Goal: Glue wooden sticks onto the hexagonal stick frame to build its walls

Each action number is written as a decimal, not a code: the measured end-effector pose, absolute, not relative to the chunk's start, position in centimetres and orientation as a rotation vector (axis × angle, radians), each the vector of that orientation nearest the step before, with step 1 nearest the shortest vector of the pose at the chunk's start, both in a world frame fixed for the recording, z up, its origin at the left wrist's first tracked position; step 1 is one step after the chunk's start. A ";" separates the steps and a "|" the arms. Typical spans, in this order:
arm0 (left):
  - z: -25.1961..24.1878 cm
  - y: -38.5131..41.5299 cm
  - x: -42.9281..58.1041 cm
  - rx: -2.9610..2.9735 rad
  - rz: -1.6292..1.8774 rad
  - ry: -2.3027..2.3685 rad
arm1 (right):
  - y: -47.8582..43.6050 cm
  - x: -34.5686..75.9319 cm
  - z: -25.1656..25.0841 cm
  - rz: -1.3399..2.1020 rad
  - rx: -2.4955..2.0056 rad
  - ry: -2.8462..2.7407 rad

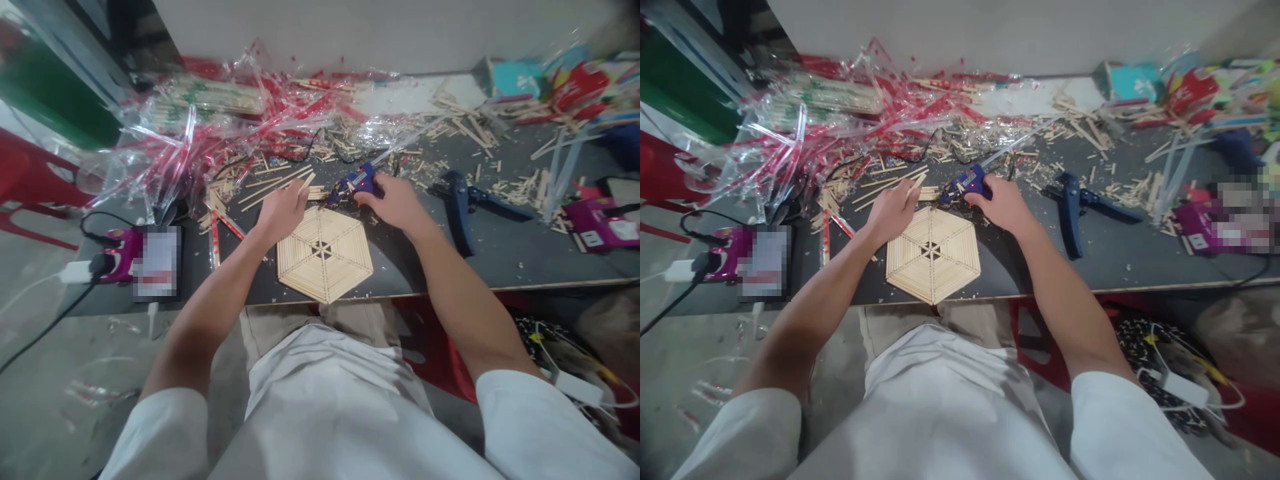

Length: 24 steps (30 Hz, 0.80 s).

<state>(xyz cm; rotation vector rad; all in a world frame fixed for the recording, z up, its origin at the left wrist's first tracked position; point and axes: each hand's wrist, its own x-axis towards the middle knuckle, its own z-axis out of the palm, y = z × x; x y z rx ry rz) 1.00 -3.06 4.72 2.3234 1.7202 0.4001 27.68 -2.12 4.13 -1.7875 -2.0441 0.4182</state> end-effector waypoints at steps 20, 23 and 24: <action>3.8 -2.6 0.7 2.330 0.460 1.716 | -2.1 27.8 3.3 0.398 -1.773 -1.966; 3.9 -2.7 0.7 2.318 0.453 1.705 | -2.4 27.7 3.4 0.416 -1.769 -1.920; 4.0 -2.7 0.7 2.315 0.450 1.701 | -2.5 27.7 3.5 0.424 -1.762 -1.914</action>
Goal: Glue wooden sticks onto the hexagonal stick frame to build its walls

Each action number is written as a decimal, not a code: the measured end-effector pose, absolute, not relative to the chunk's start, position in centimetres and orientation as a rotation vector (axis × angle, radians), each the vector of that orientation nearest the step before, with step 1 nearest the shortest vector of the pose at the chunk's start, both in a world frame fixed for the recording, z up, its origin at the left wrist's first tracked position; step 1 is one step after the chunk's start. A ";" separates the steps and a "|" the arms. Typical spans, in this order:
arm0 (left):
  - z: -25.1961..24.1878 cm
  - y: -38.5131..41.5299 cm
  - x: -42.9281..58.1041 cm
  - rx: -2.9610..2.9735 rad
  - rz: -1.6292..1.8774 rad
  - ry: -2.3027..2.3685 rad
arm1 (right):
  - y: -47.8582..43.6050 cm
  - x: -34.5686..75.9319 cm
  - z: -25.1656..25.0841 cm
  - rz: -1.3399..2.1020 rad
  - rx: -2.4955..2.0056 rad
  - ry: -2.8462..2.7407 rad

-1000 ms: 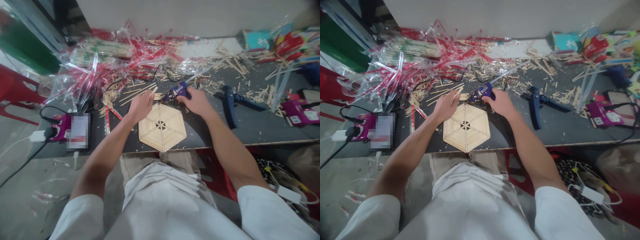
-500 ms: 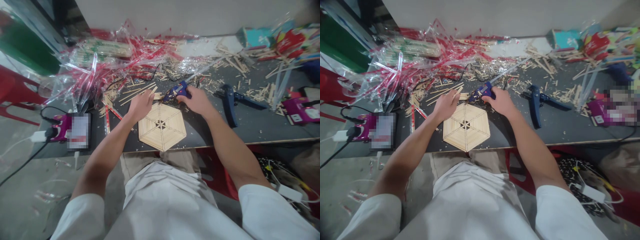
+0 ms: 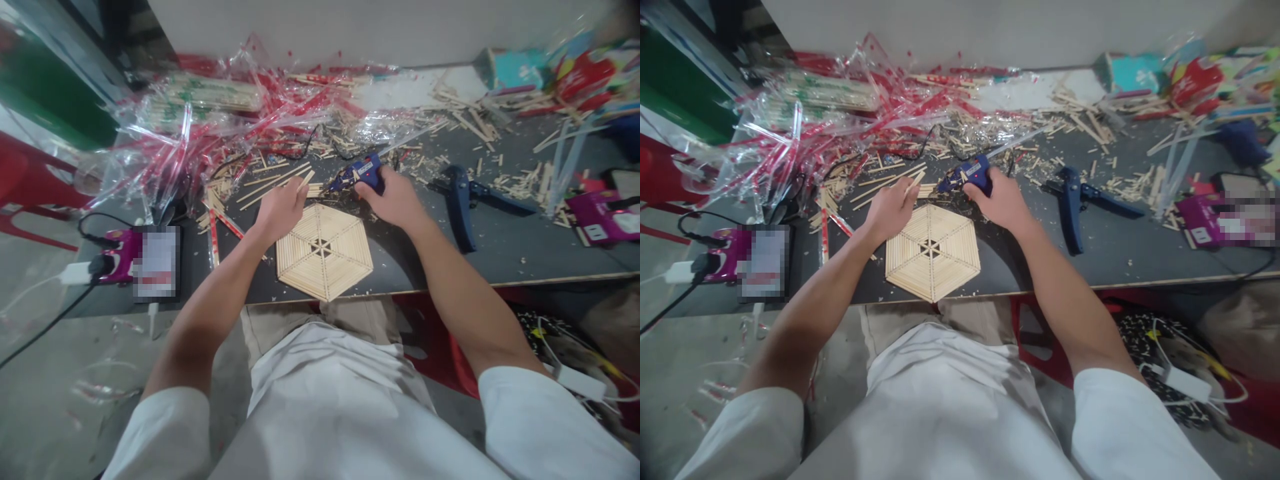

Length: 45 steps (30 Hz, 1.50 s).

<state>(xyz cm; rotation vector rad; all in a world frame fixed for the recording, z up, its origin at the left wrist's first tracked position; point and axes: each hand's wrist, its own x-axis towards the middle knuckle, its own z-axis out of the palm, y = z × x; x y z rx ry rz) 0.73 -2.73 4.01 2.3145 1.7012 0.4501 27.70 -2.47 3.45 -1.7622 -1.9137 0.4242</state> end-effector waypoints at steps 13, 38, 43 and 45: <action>4.1 -2.6 0.7 2.268 0.538 1.704 | -2.9 27.4 4.3 0.284 -1.764 -2.018; 3.3 -2.2 0.4 2.277 0.668 1.638 | -2.3 28.2 3.4 0.217 -1.609 -2.138; 2.7 -1.9 0.3 2.278 0.685 1.638 | -2.2 28.4 3.3 0.219 -1.618 -2.143; 2.7 -1.9 0.3 2.290 0.698 1.633 | -2.2 28.5 3.3 0.212 -1.612 -2.149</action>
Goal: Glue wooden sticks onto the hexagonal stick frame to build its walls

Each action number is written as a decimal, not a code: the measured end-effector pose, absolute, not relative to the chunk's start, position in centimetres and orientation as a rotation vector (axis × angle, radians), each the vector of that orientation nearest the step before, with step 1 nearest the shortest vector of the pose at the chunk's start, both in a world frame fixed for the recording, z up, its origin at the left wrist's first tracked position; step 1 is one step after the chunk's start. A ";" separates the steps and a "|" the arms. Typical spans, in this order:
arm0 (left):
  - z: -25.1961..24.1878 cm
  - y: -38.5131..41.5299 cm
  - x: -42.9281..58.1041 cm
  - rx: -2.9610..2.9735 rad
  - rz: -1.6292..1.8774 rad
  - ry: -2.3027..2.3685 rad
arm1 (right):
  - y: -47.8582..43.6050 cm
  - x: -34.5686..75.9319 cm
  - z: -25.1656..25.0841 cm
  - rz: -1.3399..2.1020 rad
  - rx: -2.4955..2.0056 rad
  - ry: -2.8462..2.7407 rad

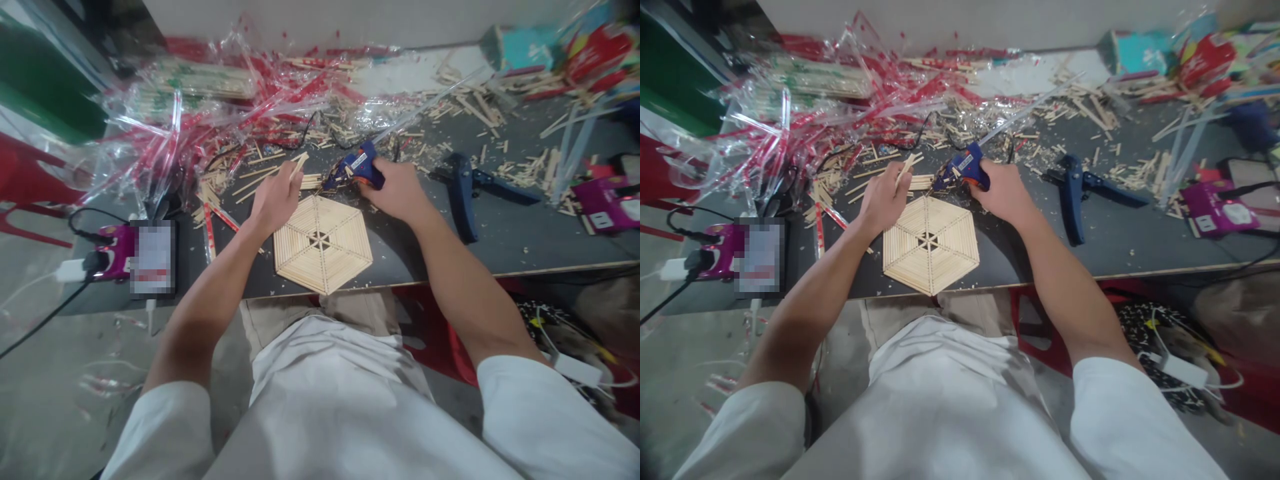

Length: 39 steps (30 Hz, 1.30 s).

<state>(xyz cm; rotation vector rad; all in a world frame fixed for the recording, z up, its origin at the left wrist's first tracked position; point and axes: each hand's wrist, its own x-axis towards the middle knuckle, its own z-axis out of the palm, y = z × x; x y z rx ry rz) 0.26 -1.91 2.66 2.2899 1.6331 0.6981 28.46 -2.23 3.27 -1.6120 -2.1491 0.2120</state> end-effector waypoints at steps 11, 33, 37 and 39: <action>3.3 -2.1 0.5 2.315 0.626 1.668 | -2.1 28.9 3.2 0.133 -1.601 -2.205; 3.2 -2.0 0.4 2.295 0.629 1.642 | -2.6 28.8 3.8 0.160 -1.614 -2.232; 2.9 -1.8 0.3 2.331 0.631 1.645 | -2.8 28.4 4.0 0.184 -1.610 -2.234; 2.6 -1.7 0.3 2.348 0.672 1.625 | -2.9 28.3 4.1 0.199 -1.613 -2.235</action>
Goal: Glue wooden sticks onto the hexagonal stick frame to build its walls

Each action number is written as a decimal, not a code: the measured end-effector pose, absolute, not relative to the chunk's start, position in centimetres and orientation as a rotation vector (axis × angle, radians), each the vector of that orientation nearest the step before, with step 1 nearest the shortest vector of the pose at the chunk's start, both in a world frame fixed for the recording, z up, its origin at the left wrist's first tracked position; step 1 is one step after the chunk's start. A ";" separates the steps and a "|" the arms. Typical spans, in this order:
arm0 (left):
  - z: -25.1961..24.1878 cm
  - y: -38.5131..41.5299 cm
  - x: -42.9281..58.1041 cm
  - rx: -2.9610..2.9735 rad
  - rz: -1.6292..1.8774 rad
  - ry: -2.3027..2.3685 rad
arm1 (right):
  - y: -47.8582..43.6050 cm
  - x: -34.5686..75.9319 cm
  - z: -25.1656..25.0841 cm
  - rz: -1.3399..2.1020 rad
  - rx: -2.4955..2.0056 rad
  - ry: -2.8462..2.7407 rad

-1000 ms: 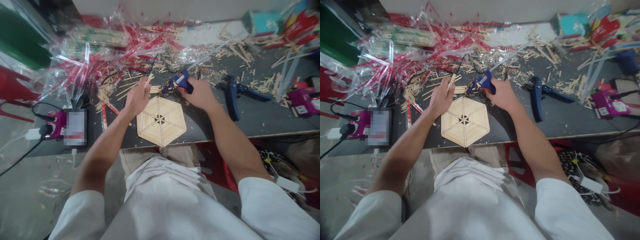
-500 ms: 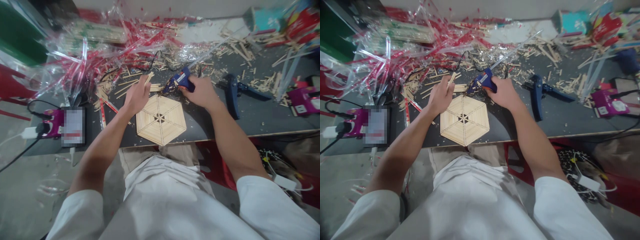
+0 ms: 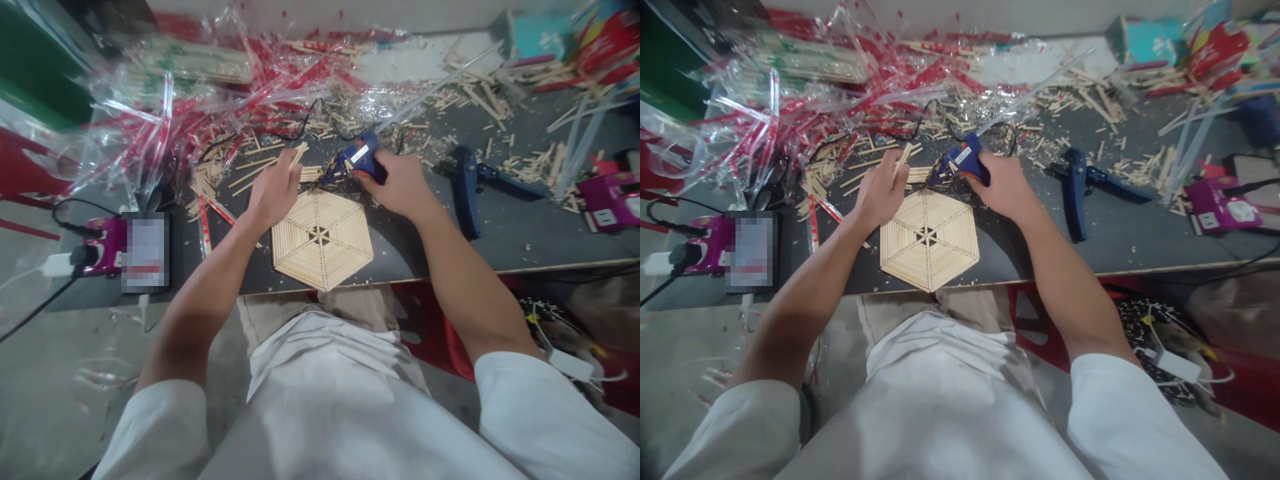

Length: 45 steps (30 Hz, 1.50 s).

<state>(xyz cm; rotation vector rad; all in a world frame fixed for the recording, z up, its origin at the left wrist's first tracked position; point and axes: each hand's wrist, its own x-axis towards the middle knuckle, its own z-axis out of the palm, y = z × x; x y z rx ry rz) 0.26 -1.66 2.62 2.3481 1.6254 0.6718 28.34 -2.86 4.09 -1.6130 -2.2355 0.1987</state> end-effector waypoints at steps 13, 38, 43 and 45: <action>2.9 -1.9 0.4 2.287 0.694 1.630 | -2.7 28.2 3.7 0.186 -1.642 -2.148; 3.0 -1.9 0.4 2.267 0.649 1.627 | -3.2 27.8 4.6 0.182 -1.628 -2.205; 2.5 -1.7 0.3 2.314 0.725 1.624 | -3.1 28.0 4.4 0.178 -1.616 -2.214; 2.5 -1.7 0.3 2.325 0.700 1.641 | -3.1 28.0 4.4 0.175 -1.612 -2.218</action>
